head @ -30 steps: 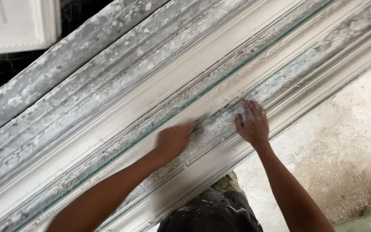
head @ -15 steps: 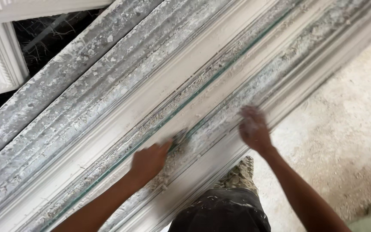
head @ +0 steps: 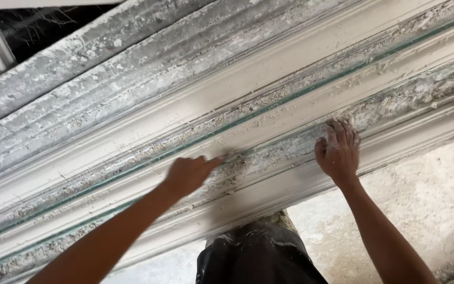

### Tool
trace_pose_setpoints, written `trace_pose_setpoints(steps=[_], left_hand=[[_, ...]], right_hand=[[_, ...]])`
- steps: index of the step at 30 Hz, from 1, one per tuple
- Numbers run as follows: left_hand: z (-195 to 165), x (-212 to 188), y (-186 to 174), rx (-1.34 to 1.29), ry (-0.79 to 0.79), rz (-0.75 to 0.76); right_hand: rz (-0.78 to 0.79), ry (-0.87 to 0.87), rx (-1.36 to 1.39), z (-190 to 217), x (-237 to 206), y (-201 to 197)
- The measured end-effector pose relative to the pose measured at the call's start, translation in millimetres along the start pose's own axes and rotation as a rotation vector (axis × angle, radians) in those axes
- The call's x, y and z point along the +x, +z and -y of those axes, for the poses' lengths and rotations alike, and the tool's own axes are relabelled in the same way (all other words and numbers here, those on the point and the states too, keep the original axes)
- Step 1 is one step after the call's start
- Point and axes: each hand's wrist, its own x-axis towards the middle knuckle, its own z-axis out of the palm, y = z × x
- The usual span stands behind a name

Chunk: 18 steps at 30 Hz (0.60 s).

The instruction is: The person cleans long plaster cornice mold halves on a workbench, using a small handheld scraper to remove dried plaster residue from the grooves of the molds. They work along the mold surfaces section by section, brushing debris away by hand and moving between mold pieces as they go.

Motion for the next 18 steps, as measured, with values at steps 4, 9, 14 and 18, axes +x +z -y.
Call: trace_pose_setpoints(steps=[4,9,14,18], left_hand=[[34,-90,-24,0.09,-0.093,0.111],[-8,-37,-55,-0.021,-0.109,0.091],[-71,130,-41,0.026,0.04,-0.008],[-69,124,-42,0.014,0.027,0.078]], right_hand=[[0.027,0.026,0.026,8,0,-6],[0.008,0.051,0.006,11,9,-7],[-0.015,0.06,0.0,8,2,-4],[0.002,0.065,-0.009,5,-4,-3]])
